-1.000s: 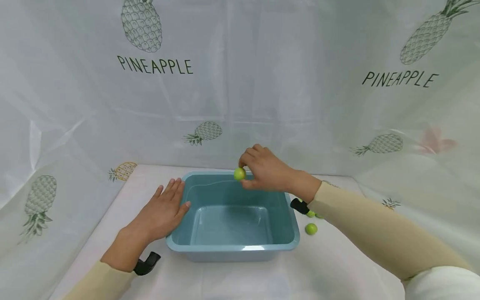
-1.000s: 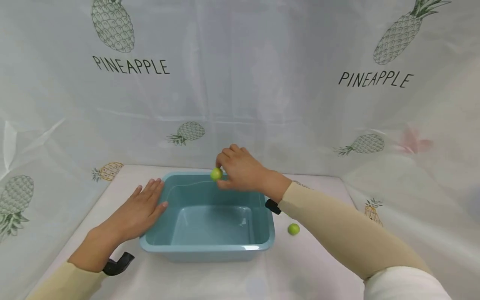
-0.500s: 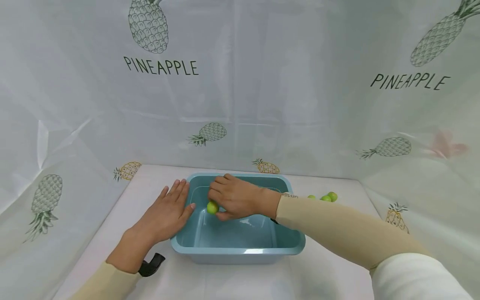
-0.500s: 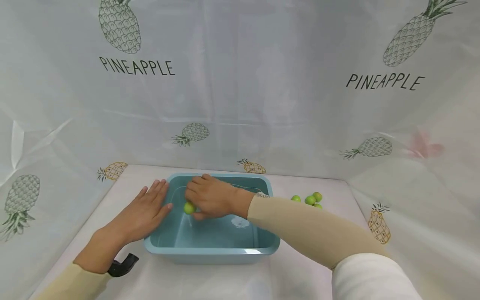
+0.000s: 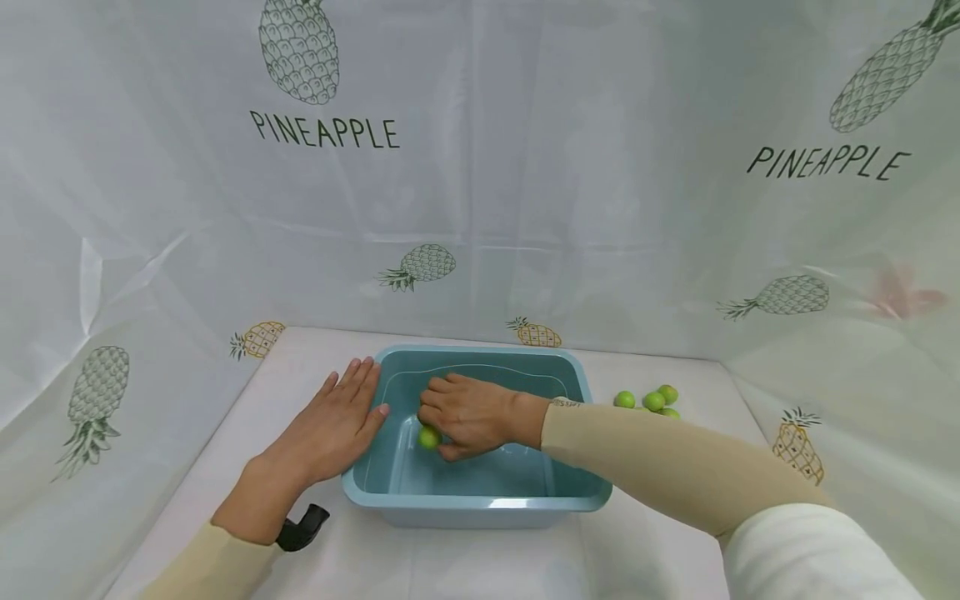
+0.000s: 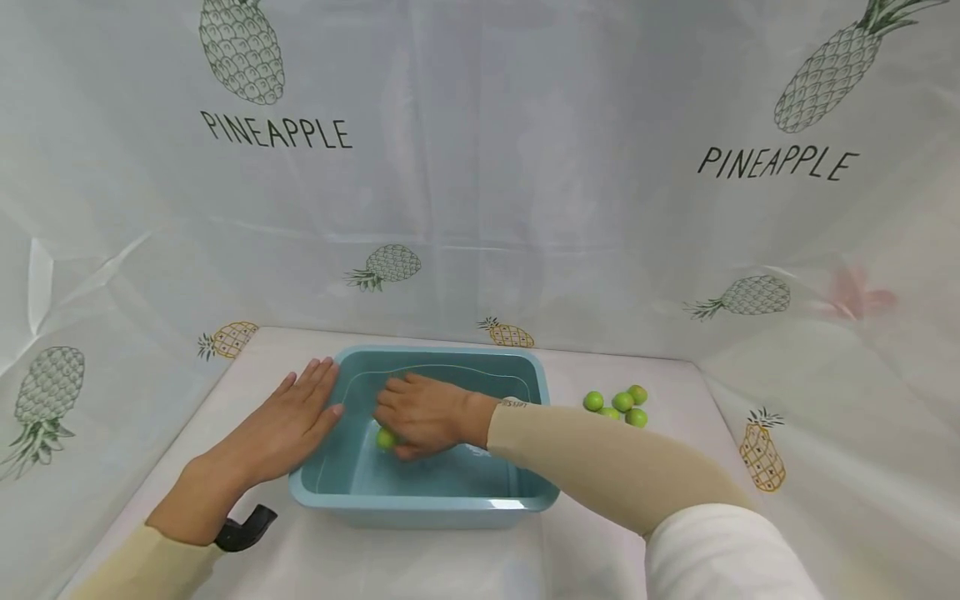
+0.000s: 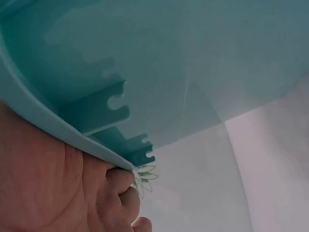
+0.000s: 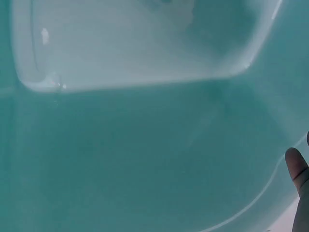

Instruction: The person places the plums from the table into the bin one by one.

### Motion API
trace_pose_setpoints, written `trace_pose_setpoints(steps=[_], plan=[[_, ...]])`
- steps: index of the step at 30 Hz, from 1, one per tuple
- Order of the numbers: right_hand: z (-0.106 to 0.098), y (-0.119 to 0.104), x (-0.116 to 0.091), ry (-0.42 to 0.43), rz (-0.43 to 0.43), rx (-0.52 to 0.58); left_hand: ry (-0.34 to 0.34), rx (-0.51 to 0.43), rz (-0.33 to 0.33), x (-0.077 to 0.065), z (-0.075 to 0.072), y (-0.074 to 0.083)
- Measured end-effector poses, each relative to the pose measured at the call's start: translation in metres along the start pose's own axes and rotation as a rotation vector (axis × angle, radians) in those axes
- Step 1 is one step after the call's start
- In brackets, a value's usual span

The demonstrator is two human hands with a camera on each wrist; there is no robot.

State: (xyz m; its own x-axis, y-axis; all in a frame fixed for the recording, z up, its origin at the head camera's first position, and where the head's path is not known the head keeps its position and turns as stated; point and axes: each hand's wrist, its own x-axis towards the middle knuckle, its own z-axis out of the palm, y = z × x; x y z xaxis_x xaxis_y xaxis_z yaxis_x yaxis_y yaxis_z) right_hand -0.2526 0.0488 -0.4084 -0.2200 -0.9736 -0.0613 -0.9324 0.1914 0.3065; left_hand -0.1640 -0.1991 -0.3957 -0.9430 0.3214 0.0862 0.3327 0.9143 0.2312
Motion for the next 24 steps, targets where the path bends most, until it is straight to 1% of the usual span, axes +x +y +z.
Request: trace_pose_setpoints(steps=[8,24], plan=[[0.009,0.000,0.000,-0.010,0.006,-0.025,0.010,0.004,0.006,0.000,0.000,0.000],[0.017,-0.003,0.000,-0.004,0.030,-0.008,0.005,0.003,0.009,-0.001,-0.002,0.002]])
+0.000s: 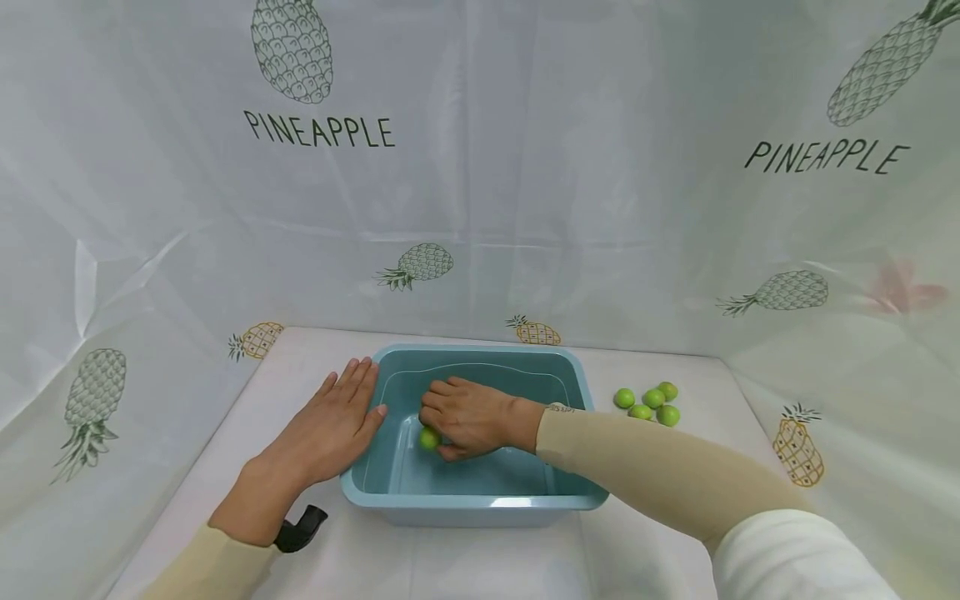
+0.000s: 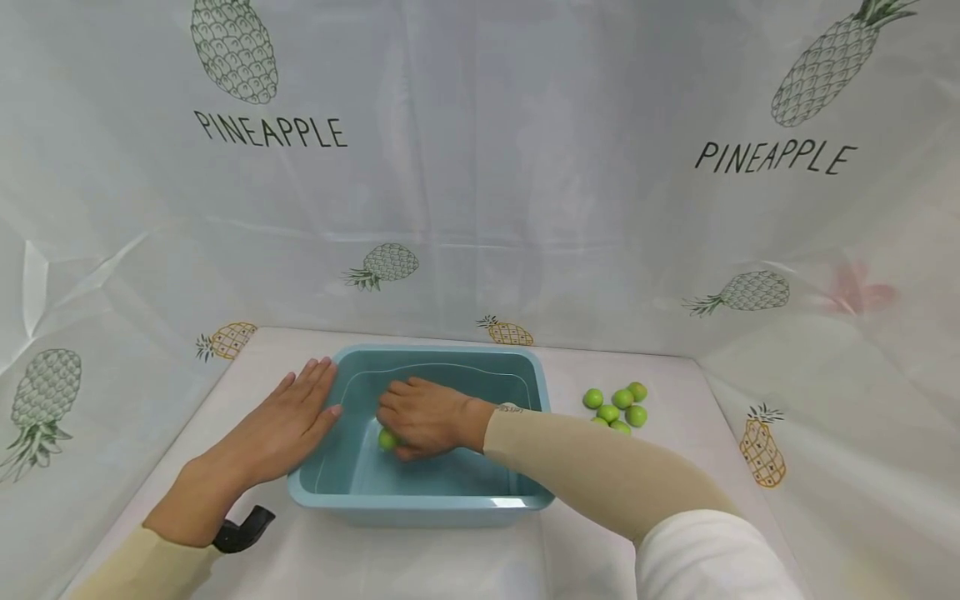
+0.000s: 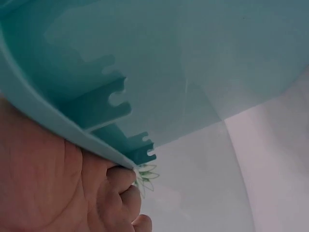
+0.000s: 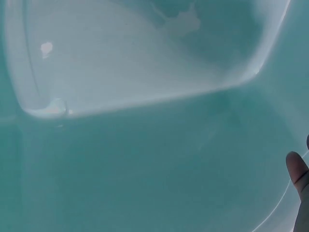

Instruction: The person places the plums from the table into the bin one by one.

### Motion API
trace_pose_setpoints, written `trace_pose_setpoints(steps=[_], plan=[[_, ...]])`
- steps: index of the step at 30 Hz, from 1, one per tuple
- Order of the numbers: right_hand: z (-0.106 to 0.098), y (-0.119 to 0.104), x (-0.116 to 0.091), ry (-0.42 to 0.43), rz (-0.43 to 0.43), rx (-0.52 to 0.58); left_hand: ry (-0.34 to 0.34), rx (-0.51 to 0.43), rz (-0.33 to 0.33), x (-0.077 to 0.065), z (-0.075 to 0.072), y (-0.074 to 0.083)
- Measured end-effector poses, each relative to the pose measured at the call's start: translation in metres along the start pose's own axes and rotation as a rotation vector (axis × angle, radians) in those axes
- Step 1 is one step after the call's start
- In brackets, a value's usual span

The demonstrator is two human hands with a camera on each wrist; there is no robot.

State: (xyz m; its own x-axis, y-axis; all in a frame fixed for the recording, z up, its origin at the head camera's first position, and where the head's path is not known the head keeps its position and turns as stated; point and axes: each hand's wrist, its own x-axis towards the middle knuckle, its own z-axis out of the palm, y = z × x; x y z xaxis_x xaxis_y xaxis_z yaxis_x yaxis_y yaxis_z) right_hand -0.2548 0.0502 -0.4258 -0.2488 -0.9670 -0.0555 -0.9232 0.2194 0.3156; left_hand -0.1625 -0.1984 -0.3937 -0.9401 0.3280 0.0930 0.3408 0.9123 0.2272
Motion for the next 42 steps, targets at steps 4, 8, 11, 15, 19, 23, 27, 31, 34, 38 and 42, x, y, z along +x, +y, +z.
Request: trace_pose_setpoints(steps=[4,8,11,15,19,23,27,31,34,38,42], plan=[[0.001,0.000,-0.001,-0.003,0.012,0.014,-0.002,0.013,0.008,-0.001,-0.001,-0.002],[0.001,0.000,-0.001,-0.005,0.022,0.023,0.006,0.028,0.019,0.000,0.000,-0.003],[0.002,-0.001,-0.001,-0.010,0.028,0.020,0.011,0.033,0.021,0.000,0.000,-0.003],[0.004,-0.002,-0.001,-0.019,0.033,0.019,0.006,0.028,0.024,-0.001,-0.001,-0.005],[0.003,-0.002,-0.002,-0.017,0.035,0.014,-0.003,0.030,0.038,-0.002,-0.002,-0.008],[0.002,-0.001,-0.003,-0.013,0.041,0.020,0.000,0.040,0.047,-0.002,-0.002,-0.009],[0.001,0.000,-0.004,-0.003,0.048,0.016,0.003,0.040,0.042,-0.002,-0.001,-0.008],[-0.003,0.001,-0.006,0.007,0.057,-0.008,0.006,0.040,0.044,-0.001,0.000,-0.007],[-0.010,0.006,-0.009,0.032,0.083,-0.026,0.009,0.041,0.046,-0.001,0.000,-0.006],[-0.029,0.016,-0.018,0.096,0.151,-0.015,0.011,0.032,0.040,-0.002,-0.001,-0.007],[-0.053,0.029,-0.033,0.176,0.239,0.036,0.011,0.020,0.034,-0.002,0.000,-0.008]])
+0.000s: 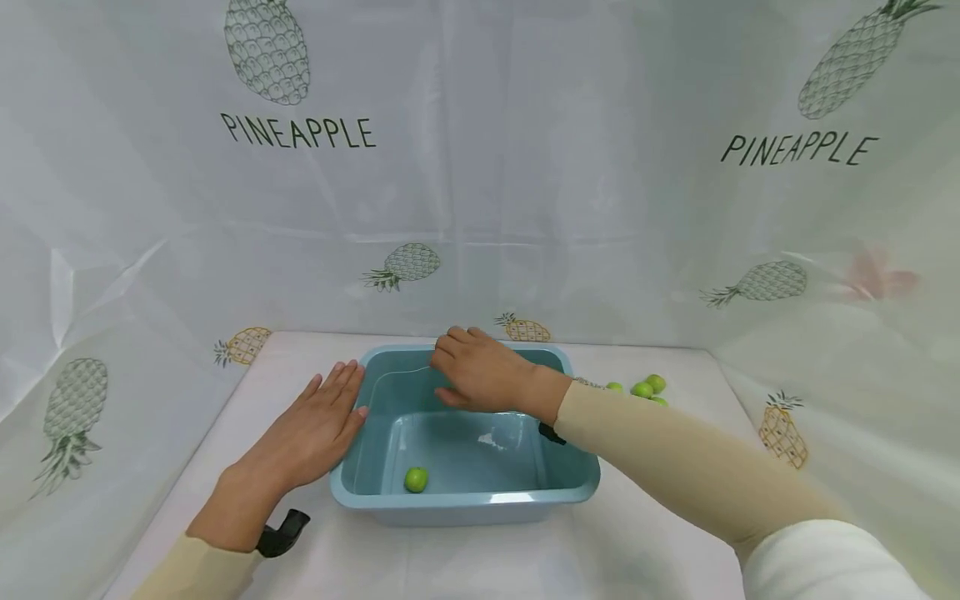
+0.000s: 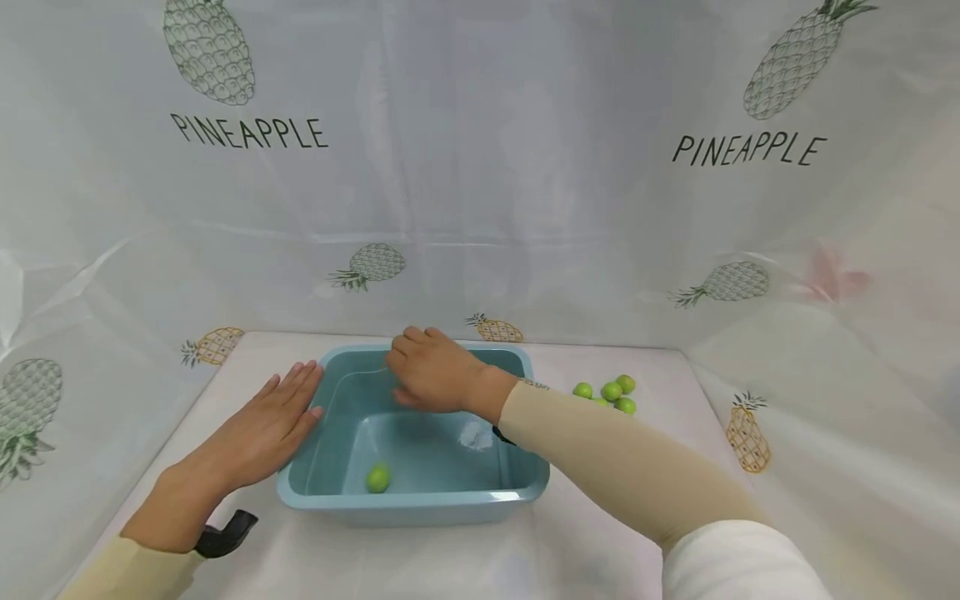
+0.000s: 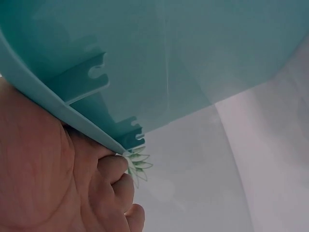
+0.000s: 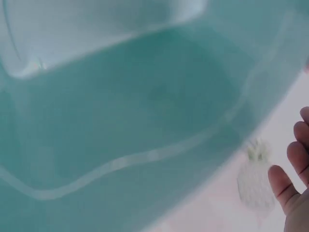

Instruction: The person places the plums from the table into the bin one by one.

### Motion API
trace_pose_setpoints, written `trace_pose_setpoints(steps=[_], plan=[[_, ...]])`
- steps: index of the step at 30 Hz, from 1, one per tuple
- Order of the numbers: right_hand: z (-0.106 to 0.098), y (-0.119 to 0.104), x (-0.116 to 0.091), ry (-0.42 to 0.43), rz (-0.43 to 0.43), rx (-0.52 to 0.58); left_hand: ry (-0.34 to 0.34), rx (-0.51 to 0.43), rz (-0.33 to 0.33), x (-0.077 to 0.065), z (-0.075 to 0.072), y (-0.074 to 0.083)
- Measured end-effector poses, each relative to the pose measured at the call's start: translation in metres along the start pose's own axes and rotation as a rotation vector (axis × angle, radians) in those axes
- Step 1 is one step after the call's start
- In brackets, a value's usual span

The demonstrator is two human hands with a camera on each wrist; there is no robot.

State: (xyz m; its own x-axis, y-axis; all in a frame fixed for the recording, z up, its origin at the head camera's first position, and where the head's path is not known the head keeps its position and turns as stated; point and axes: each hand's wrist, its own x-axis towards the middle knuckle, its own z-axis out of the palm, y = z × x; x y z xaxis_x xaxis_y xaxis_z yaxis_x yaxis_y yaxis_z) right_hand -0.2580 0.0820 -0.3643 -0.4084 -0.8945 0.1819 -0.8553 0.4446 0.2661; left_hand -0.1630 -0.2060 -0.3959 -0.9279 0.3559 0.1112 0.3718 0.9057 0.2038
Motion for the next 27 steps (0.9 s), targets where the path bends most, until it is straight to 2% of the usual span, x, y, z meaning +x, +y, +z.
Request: trace_pose_setpoints(steps=[5,10,15,21,27], plan=[[-0.025,0.018,-0.019,0.075,0.118,0.074,0.003,-0.007,-0.006,0.000,0.002,-0.001],[-0.036,0.034,-0.054,0.147,0.207,0.060,0.002,-0.014,-0.001,0.000,0.002,0.000],[-0.036,0.048,-0.096,0.203,0.269,-0.001,-0.005,-0.021,-0.001,0.000,0.002,-0.001],[-0.031,0.061,-0.145,0.216,0.352,-0.045,-0.002,-0.026,0.005,-0.001,0.002,-0.002],[-0.015,0.069,-0.193,0.235,0.387,-0.098,-0.006,-0.035,0.010,-0.001,0.001,-0.001]])
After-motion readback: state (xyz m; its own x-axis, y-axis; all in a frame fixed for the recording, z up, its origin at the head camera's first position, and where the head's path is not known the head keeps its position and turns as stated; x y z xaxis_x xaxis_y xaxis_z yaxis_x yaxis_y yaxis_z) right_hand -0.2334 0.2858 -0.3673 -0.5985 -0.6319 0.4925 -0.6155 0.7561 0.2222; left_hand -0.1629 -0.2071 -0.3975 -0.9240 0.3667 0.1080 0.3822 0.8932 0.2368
